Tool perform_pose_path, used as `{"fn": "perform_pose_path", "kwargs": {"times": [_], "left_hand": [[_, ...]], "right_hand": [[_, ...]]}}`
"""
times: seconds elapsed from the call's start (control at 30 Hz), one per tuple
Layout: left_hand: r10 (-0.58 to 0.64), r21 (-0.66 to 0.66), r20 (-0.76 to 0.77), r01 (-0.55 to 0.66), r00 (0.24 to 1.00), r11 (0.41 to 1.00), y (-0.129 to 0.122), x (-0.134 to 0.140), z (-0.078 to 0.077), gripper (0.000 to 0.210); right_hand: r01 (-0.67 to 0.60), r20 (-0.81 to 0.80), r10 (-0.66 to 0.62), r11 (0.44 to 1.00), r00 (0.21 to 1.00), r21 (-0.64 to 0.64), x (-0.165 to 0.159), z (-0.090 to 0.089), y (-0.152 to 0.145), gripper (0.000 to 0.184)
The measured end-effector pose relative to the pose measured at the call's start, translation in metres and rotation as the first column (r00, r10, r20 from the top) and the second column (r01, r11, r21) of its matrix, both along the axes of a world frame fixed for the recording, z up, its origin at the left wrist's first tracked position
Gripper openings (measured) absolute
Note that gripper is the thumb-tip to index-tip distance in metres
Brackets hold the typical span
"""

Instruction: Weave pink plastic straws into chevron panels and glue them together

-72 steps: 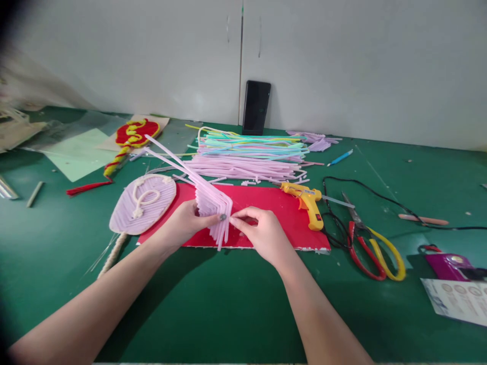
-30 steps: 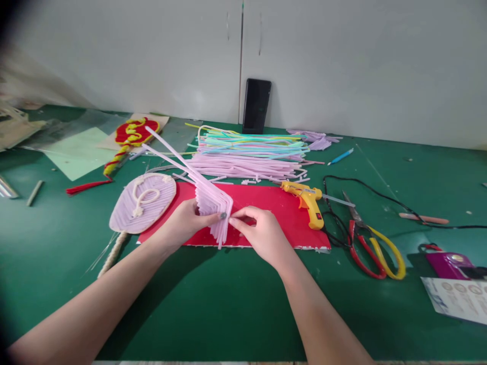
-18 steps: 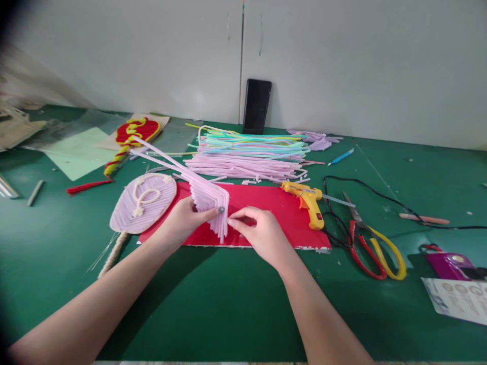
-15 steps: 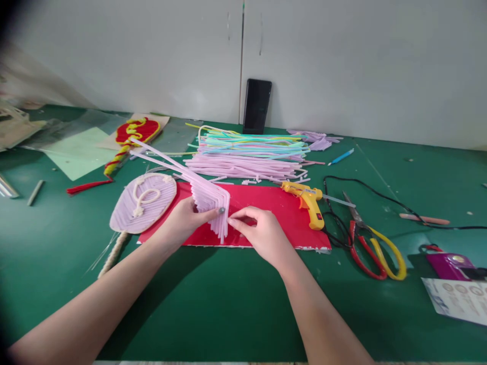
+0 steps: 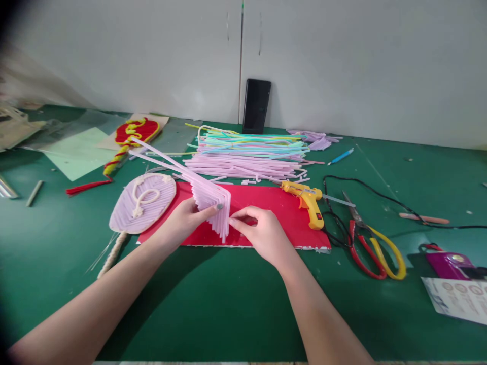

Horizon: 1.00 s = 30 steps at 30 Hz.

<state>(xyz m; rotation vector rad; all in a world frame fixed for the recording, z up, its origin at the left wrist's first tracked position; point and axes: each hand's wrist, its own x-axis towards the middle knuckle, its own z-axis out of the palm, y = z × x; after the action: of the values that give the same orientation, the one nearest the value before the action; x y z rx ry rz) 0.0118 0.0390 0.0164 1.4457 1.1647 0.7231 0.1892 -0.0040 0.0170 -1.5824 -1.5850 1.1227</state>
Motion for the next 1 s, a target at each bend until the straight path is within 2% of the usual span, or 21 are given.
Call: {"fn": "perform_pose_path", "kwargs": {"times": [0.2,0.4,0.73,1.0], "left_hand": [[-0.090,-0.005,-0.109,0.090,0.990,0.996,-0.0007,-0.0016,0.0024,0.022],[-0.065,-0.019,-0.121,0.063,0.991,0.998,-0.0024,0.0002,0.0039,0.017],[-0.041,-0.023,-0.081,0.040,0.996,0.999,-0.0023,-0.0003,0.0028,0.022],[-0.050,-0.037,-0.075,0.047,0.996,0.998,-0.0026,0.0000,0.0027,0.021]], "right_hand": [[0.031,-0.018,-0.031,1.000,0.999,0.001,0.0040,0.0006,-0.0006,0.019],[0.041,-0.021,-0.041,0.999,0.999,-0.008,0.0023,0.0028,-0.0003,0.020],[0.036,-0.063,-0.039,0.998,0.997,-0.055,0.0028,0.0024,-0.0001,0.024],[0.043,-0.033,-0.044,0.999,0.998,-0.020,0.0036,0.0019,-0.0012,0.023]]}}
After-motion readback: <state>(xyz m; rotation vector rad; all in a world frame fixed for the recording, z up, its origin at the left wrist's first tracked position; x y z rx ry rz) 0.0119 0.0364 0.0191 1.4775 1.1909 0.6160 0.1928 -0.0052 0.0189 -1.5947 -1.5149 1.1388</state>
